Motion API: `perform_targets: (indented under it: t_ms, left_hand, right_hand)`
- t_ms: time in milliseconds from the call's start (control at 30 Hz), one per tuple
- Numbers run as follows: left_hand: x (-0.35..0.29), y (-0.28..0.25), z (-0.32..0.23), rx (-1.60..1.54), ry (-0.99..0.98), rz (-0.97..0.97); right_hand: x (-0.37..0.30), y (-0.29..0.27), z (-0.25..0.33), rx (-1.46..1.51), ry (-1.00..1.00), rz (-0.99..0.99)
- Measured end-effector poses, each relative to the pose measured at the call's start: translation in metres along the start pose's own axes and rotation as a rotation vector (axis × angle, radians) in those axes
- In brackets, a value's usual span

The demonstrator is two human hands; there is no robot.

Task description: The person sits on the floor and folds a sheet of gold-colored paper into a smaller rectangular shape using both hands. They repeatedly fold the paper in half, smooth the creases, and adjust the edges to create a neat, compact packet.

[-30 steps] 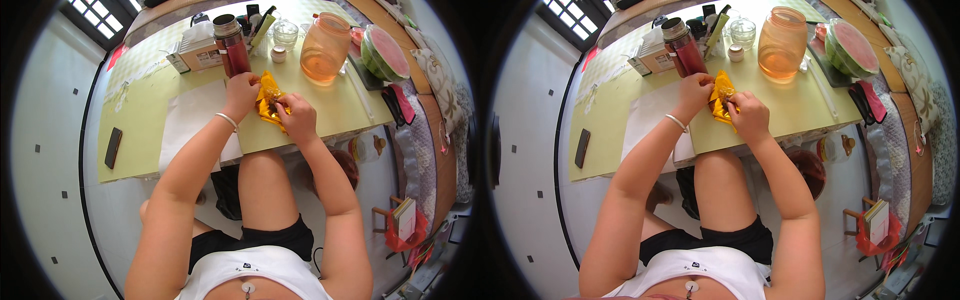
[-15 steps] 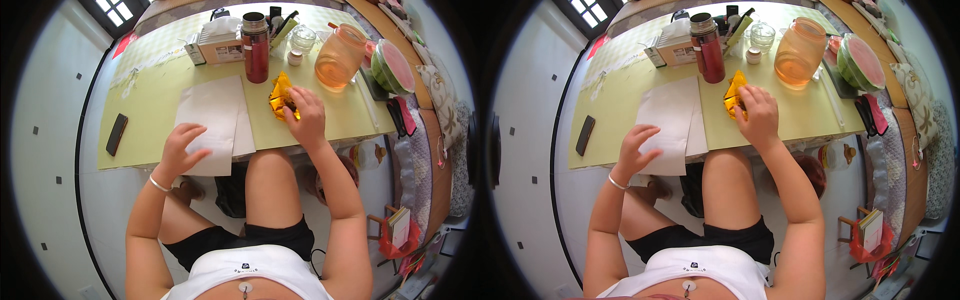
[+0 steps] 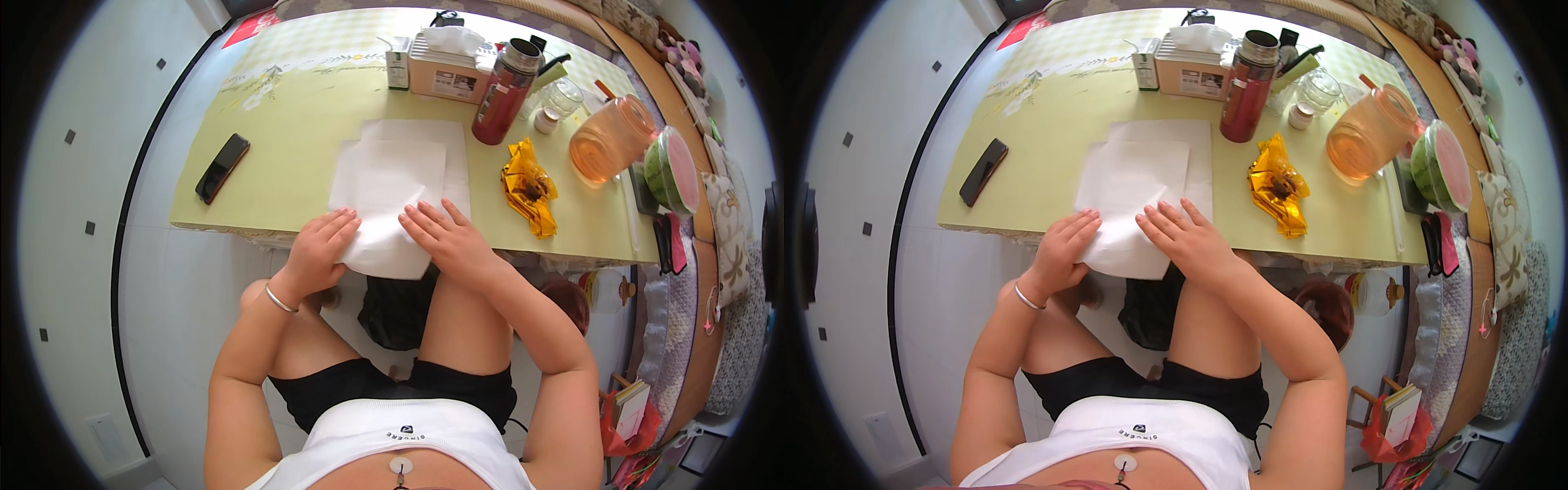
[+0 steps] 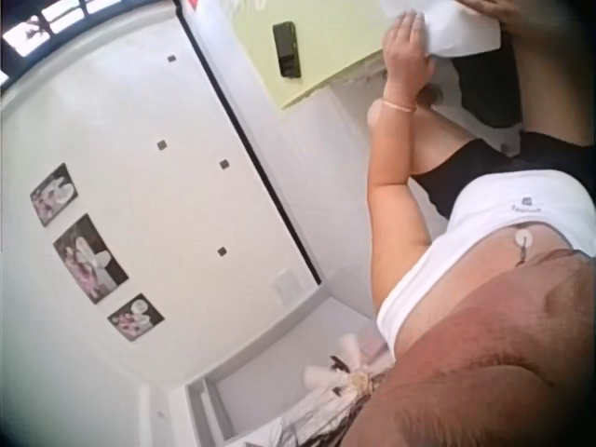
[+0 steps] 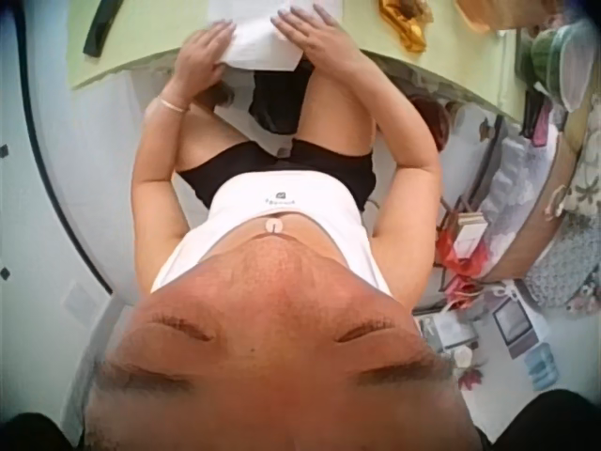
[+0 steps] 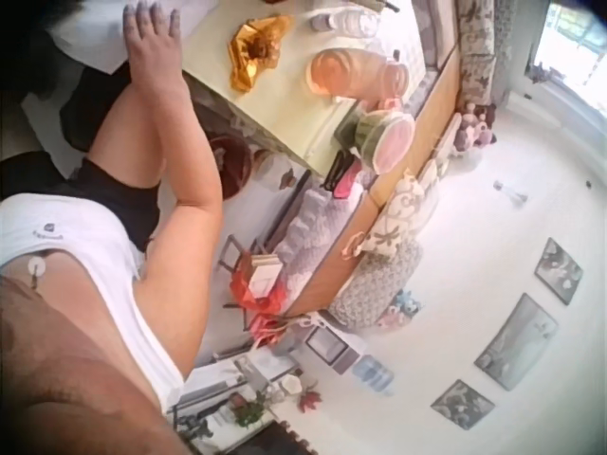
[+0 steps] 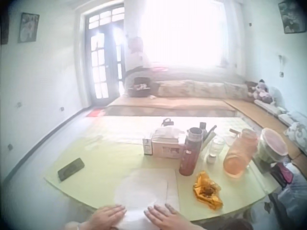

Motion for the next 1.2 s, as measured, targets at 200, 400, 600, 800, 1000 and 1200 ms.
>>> perform_targets:
  t_ms: [200,400,600,800,1000,1200]
  left_hand:
    - [0.01,-0.003,-0.004,-0.312,-0.106,-0.131]
    - [0.017,0.011,0.017,-0.632,-0.276,-0.202]
    - [0.025,0.036,0.033,-0.719,-0.556,-0.288]
    - [0.033,0.051,0.035,-0.614,-0.765,-0.273]
    - [0.032,0.047,0.023,-0.375,-0.645,-0.364]
    - [0.041,0.048,0.019,-0.196,-0.598,-0.327]
  right_hand:
    - [-0.012,-0.001,-0.018,0.457,0.113,-0.059]
    - [-0.026,-0.007,-0.056,0.799,0.335,-0.079]
    - [-0.023,0.006,-0.061,1.011,0.7,-0.303]
    - [-0.014,0.004,-0.056,0.542,0.697,-0.454]
    - [-0.007,0.005,-0.055,0.357,0.713,-0.472]
    - [-0.001,0.009,-0.057,0.193,0.71,-0.452]
Point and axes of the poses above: each hand's wrist, its own x-axis towards the middle knuckle, its own y-axis out of the palm, z = x × y, the point moved 3 cm from there along x, towards the middle knuckle, and after that the axes turned 5 degrees about y, right-handed, at the moved point
